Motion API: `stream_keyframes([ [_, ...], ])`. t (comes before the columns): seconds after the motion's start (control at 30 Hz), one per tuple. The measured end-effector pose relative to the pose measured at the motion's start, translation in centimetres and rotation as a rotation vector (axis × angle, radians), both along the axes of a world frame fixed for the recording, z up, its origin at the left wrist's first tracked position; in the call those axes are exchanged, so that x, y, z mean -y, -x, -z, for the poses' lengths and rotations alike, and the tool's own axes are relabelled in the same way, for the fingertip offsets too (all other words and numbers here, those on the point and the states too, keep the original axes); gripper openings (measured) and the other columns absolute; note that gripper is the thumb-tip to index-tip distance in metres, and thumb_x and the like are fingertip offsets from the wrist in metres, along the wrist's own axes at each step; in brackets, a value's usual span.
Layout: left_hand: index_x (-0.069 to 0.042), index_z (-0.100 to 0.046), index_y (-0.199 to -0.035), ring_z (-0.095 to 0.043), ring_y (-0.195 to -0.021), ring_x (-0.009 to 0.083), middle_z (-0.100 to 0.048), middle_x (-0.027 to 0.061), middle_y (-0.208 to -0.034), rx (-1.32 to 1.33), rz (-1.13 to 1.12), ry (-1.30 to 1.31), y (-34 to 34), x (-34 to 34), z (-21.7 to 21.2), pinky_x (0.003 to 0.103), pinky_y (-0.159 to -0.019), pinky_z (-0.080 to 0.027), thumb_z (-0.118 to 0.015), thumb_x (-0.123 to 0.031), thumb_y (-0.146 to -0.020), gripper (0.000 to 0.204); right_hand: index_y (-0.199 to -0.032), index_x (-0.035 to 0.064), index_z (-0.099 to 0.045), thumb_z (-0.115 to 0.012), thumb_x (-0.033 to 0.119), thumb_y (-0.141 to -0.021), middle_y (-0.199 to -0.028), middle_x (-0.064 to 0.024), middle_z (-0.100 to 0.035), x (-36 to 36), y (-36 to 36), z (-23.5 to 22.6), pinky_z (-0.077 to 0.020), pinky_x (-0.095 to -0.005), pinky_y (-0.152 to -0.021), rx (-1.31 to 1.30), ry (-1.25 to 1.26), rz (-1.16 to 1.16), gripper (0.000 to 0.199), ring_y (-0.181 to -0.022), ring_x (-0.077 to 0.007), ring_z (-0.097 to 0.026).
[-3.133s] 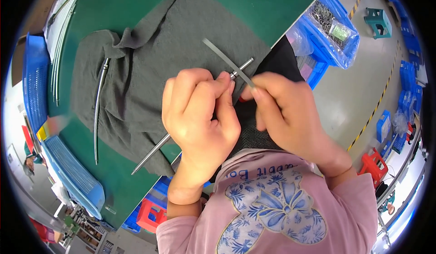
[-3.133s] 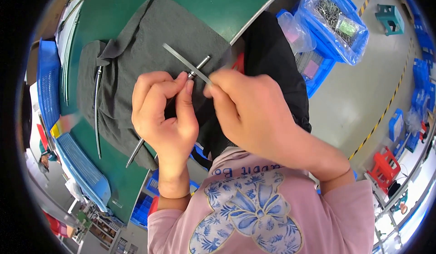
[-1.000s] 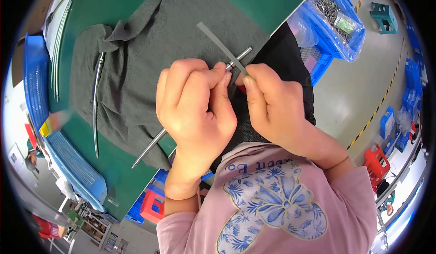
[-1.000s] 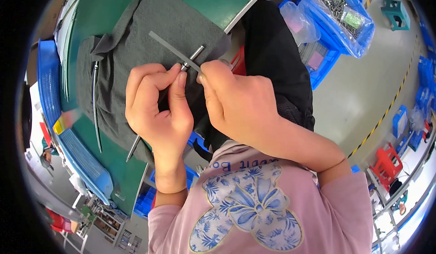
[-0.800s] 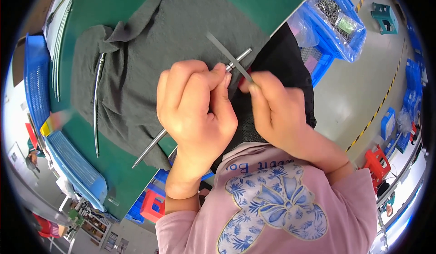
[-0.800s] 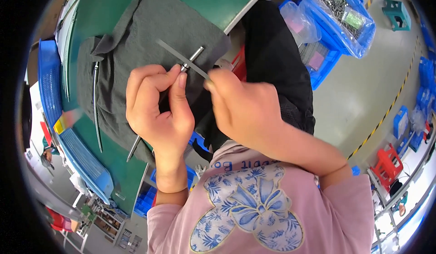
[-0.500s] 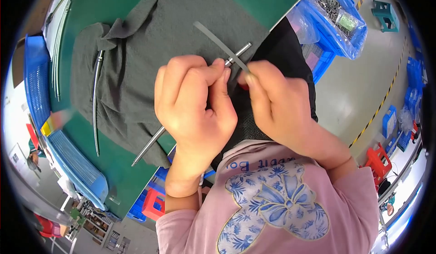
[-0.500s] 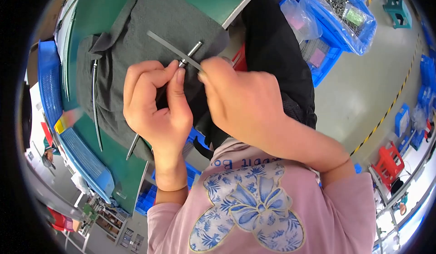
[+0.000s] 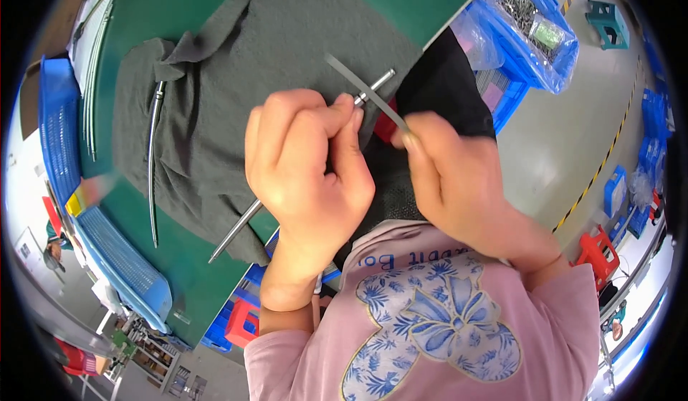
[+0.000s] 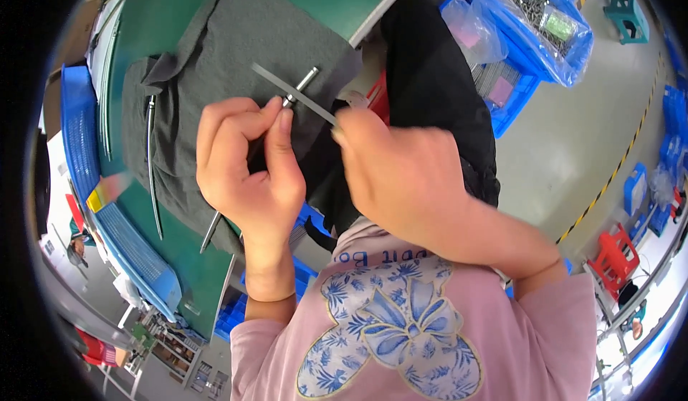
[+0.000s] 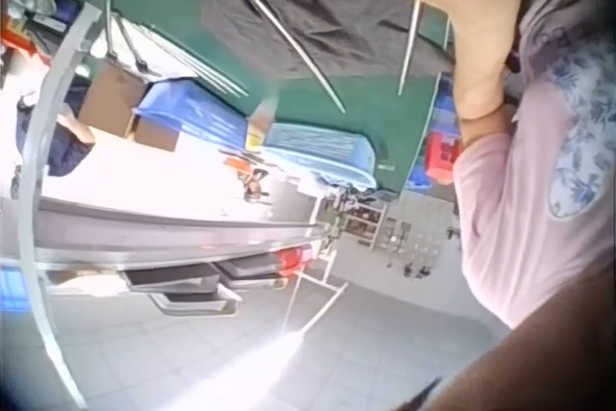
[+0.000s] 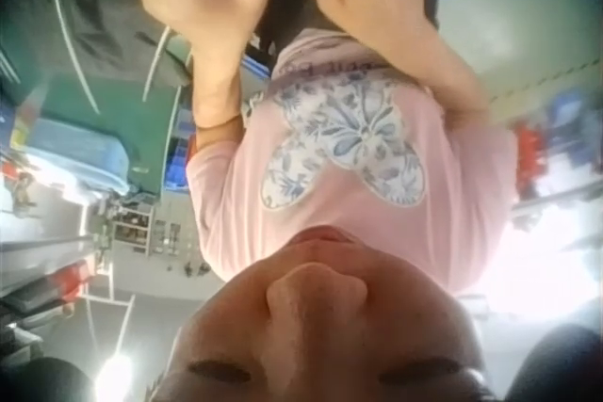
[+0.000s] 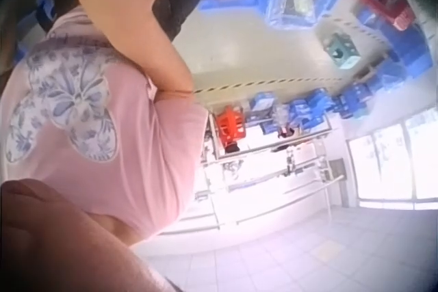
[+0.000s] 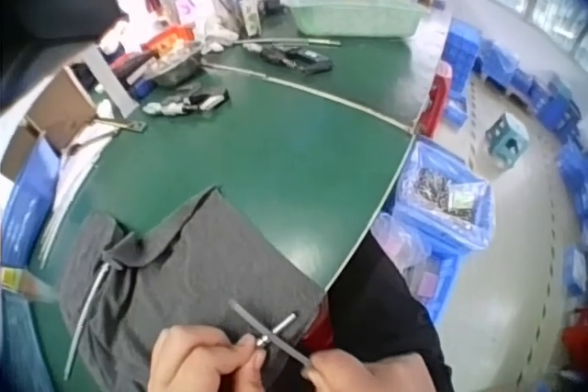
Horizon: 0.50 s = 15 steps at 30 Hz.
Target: The person is using a hand file to smooth the edges of a metal component attached to a long metal rod at a workbench.
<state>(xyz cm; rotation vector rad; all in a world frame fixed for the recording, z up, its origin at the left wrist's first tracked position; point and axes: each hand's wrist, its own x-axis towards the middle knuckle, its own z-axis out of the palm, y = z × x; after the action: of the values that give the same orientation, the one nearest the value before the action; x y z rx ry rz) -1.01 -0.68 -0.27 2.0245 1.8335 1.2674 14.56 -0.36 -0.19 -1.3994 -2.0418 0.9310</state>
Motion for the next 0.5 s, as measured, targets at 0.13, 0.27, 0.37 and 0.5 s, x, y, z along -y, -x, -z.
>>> stream_keyframes([
  [0.13, -0.002, -0.062, -0.074, -0.051, -0.064, 0.0239, -0.056, 0.0078, -0.074, 0.021, -0.002, -0.001, 0.1, -0.3, 0.1, 0.033, -0.056, -0.04, -0.072, 0.007, -0.064, 0.017, -0.095, 0.0056, -0.06, -0.056, 0.004, -0.09, -0.072, -0.0126, -0.065, -0.3, 0.1, -0.5, -0.0481, -0.037, -0.05, 0.11, 0.022, -0.061, 0.007, -0.06, -0.0314, -0.065],
  [0.27, -0.003, -0.061, -0.073, -0.05, -0.063, 0.0238, -0.056, 0.0077, -0.074, 0.017, -0.008, -0.019, -0.1, -0.5, 0.3, 0.033, -0.055, -0.04, -0.072, 0.008, -0.064, 0.017, -0.095, 0.0064, -0.06, -0.058, 0.006, -0.089, -0.07, -0.0115, -0.065, 0.0, -0.9, -1.5, -0.0472, -0.0382, -0.048, 0.16, 0.04, -0.088, 0.006, -0.056, -0.0313, -0.064],
  [0.37, -0.003, -0.061, -0.073, -0.05, -0.063, 0.0237, -0.056, 0.0077, -0.074, 0.027, 0.016, -0.036, 0.1, -0.4, 0.2, 0.033, -0.055, -0.04, -0.072, 0.008, -0.063, 0.018, -0.095, 0.0062, -0.06, -0.059, 0.006, -0.088, -0.071, -0.0116, -0.065, -1.3, 0.4, -1.8, -0.0471, -0.0386, -0.047, 0.217, -0.014, -0.125, 0.007, -0.056, -0.0306, -0.064],
  [0.5, -0.002, -0.061, -0.072, -0.05, -0.062, 0.024, -0.056, 0.0079, -0.075, 0.012, 0.001, 0.007, -0.1, -0.2, 0.1, 0.033, -0.055, -0.039, -0.072, 0.008, -0.063, 0.018, -0.096, 0.0056, -0.06, -0.059, 0.005, -0.087, -0.07, -0.0117, -0.065, 0.6, -1.2, -2.2, -0.0471, -0.0399, -0.047, 0.207, 0.074, -0.094, 0.009, -0.056, -0.0311, -0.064],
])
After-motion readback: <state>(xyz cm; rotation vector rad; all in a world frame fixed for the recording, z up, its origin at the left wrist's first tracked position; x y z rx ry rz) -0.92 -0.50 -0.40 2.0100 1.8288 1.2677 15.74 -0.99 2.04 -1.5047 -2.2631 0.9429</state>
